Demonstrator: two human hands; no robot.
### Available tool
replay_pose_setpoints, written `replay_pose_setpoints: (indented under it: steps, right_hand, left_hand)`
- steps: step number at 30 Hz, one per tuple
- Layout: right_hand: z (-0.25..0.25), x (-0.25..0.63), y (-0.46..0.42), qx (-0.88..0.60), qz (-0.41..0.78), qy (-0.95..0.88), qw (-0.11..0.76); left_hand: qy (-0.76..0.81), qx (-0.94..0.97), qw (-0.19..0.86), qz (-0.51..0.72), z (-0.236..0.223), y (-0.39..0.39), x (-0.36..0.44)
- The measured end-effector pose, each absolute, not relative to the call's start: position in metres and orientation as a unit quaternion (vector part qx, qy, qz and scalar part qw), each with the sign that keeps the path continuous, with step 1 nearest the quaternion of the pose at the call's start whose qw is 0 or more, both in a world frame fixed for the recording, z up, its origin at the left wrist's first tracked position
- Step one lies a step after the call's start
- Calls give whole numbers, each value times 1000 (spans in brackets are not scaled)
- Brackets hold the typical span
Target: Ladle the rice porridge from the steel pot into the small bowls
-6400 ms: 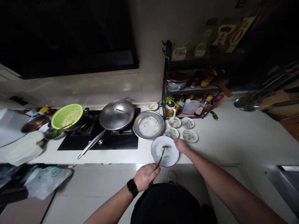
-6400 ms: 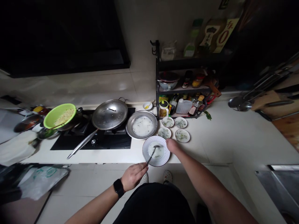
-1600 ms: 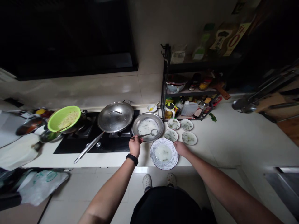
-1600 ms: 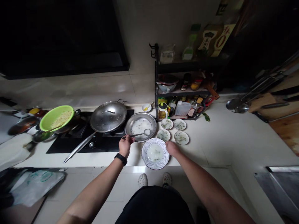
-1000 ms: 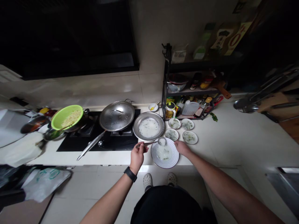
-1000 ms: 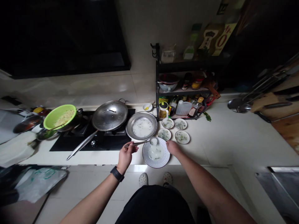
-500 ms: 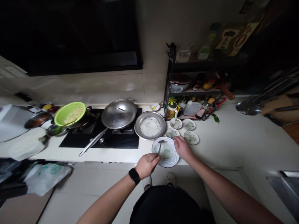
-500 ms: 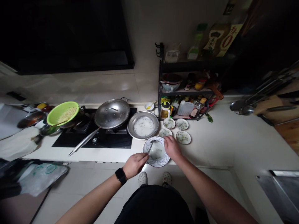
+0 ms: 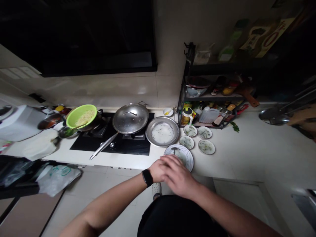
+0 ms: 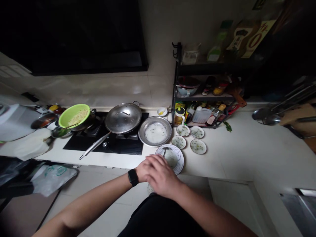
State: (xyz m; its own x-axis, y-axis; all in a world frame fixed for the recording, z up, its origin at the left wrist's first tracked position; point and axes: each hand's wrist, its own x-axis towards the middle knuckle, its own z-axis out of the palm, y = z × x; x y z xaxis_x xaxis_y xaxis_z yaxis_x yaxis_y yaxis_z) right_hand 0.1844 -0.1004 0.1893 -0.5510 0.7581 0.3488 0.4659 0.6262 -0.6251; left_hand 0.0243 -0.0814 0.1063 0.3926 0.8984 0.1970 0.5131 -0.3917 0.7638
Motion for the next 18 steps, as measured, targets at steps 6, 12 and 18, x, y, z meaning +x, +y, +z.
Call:
replay_pose_setpoints:
  steps: [6, 12, 18]
  right_hand:
    - [128, 269, -74, -619, 231, -645, 384]
    - [57, 328, -87, -705, 270, -576, 312]
    - [31, 339, -99, -733, 272, -556, 284]
  left_hand:
    - [347, 900, 170, 201, 135, -52, 14]
    - [257, 947, 99, 166, 144, -57, 8]
    - [194, 962, 121, 149, 149, -61, 5]
